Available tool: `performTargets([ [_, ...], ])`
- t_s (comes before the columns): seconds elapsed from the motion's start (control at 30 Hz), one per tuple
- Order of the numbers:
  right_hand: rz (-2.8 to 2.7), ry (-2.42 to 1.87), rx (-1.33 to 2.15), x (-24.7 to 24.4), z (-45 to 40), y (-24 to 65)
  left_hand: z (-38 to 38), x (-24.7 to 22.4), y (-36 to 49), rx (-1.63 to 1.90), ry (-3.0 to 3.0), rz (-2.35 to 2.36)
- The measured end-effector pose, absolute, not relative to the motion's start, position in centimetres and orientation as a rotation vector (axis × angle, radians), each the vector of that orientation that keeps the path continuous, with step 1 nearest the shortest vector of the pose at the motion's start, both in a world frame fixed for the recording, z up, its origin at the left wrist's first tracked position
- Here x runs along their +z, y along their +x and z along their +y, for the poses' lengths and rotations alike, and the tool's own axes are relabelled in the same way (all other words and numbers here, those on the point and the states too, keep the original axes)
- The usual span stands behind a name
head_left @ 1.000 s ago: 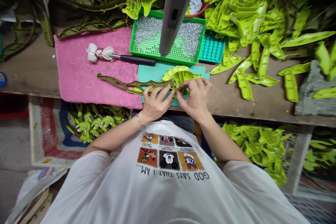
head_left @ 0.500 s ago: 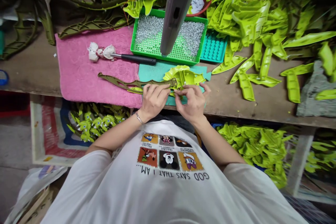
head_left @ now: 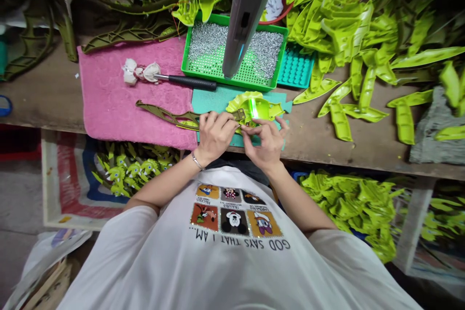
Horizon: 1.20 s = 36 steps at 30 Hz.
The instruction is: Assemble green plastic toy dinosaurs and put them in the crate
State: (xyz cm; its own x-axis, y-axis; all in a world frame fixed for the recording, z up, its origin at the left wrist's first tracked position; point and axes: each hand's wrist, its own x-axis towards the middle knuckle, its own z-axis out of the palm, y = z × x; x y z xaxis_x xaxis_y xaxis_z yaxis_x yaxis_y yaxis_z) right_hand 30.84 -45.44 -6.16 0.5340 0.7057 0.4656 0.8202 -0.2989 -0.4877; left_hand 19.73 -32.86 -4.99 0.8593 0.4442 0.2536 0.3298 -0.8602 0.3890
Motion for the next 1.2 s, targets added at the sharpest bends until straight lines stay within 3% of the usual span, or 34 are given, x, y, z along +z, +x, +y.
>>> performTargets([
  [0.37,-1.249,-2.096,-0.056,-5.7,-45.6,31.0,-32.9,-5.1,19.4,0.56,2.7,0.53],
  [0.6,-1.27,-2.145,-0.155,-5.5,-45.5,30.6,-34.2,-5.7,19.0,0.679,2.706,0.431],
  [0.73,-1.289,-2.03,-0.262,-6.1,-45.7,30.7,-34.7,-6.4,18.7,0.62,2.737,0.436],
  [0.9,-1.252,-1.932,-0.149,-5.3,-46.0,31.8,-34.5,-6.5,18.3,0.685,2.821,0.277],
  [1.2,-0.164,-1.472,0.084,-4.1,-49.1,39.2,-33.4,-5.5,19.2,0.922,2.848,0.13],
])
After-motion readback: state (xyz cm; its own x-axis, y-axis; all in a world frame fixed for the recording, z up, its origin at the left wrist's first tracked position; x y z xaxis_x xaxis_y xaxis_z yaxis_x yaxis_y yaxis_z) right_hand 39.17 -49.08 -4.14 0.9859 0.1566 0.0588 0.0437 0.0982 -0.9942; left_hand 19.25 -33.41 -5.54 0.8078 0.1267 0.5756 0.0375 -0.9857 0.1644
